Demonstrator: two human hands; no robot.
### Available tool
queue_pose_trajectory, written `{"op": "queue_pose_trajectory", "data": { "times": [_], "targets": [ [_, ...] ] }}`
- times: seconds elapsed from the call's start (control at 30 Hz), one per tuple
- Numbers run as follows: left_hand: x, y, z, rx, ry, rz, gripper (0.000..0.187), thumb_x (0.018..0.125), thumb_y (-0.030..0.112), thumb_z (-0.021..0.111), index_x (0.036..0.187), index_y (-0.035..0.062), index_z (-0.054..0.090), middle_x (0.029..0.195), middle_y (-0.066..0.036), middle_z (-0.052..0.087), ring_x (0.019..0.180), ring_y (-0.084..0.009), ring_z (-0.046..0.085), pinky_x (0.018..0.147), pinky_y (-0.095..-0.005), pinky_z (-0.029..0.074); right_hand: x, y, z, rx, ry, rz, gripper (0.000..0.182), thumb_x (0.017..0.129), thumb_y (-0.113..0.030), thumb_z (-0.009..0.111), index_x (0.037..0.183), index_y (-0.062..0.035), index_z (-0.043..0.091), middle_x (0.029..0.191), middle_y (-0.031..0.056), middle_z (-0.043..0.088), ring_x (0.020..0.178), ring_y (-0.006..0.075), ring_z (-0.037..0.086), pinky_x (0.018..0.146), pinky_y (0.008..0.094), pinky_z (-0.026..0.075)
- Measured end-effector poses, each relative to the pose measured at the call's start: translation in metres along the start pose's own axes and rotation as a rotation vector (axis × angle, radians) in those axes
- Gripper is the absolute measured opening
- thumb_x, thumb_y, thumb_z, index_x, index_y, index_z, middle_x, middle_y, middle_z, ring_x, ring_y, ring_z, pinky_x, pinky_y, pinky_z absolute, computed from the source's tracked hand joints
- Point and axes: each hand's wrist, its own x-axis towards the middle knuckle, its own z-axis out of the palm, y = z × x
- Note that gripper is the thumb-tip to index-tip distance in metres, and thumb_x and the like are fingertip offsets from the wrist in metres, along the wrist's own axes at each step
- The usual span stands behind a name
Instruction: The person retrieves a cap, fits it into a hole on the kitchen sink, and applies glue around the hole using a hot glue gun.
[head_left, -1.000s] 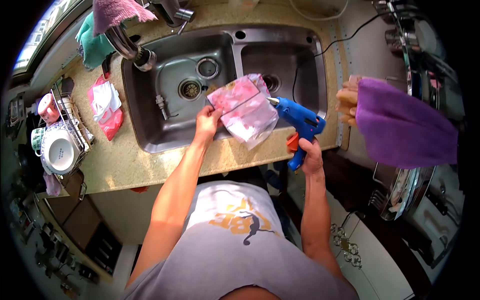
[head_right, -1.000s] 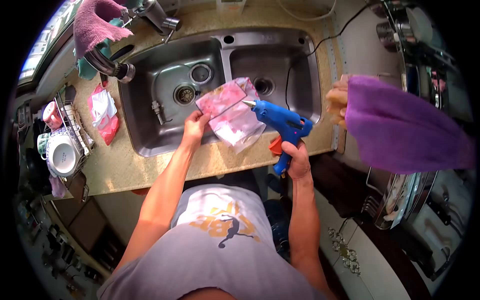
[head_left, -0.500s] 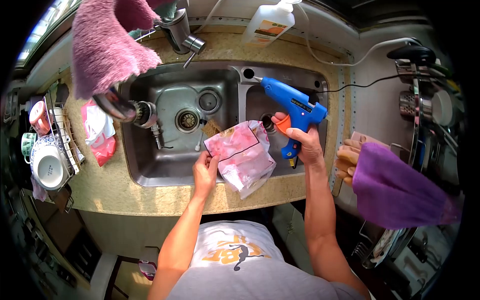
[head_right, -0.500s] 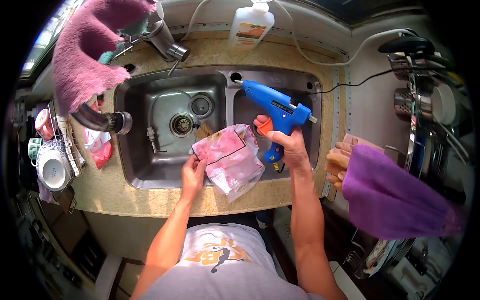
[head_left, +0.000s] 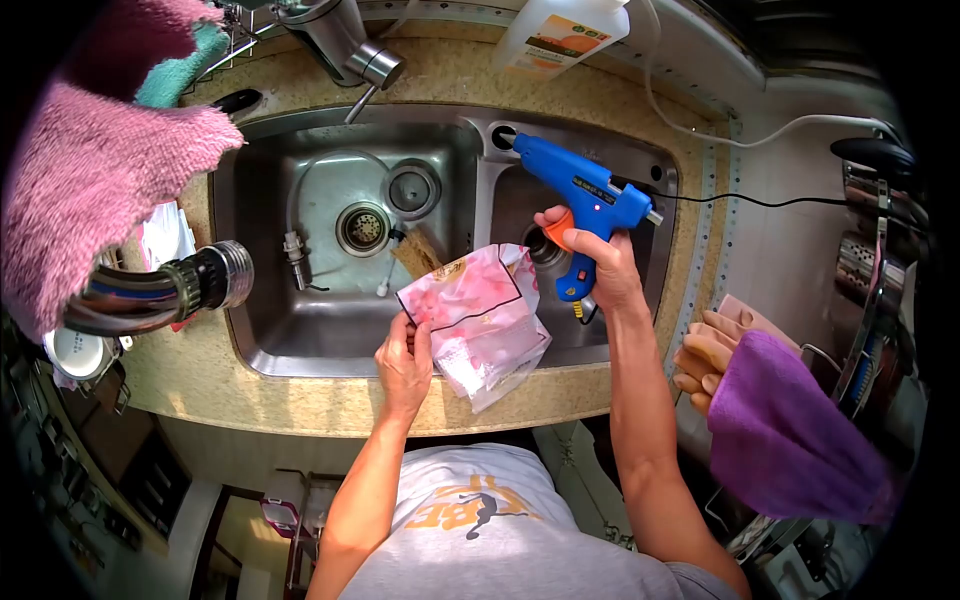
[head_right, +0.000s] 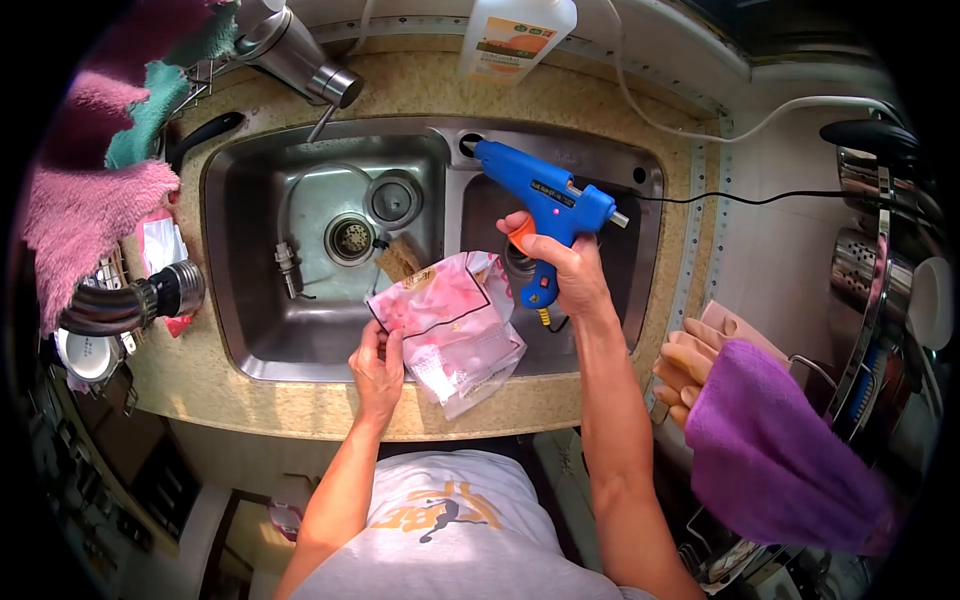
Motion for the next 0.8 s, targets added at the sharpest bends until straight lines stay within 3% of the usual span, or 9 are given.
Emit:
{"op": "queue_pose_trajectory", "data": {
  "times": [0.27,0.8],
  "targets": [
    [-0.002,-0.001,0.004,0.051,0.019,0.037,0.014,0.095,0.007,0.071,0.102,-0.0011,0.062,0.075,-0.015,0.068,0.062,-0.033,0.068,0.058,-0.0421,0.054,0.015,0.001,0.016,-0.077,0.133,0.031,0.033,0.087,-0.011,0.073,0.116,0.003,0.069,0.102,0.0113,0.075,0.098,0.0254,0.076,0.083,0.0366,0.061],
    [-0.001,-0.005,0.005,0.102,0.013,0.063,0.013,0.096,0.008,0.071,0.1,0.0018,0.061,0.076,-0.014,0.068,0.066,-0.0345,0.068,0.061,-0.0437,0.053,0.02,0.009,0.025,-0.094,0.194,0.081,0.03,0.084,-0.013,0.074,0.111,0.0014,0.07,0.098,0.0097,0.074,0.093,0.0233,0.077,0.077,0.0328,0.057]
  ]
}}
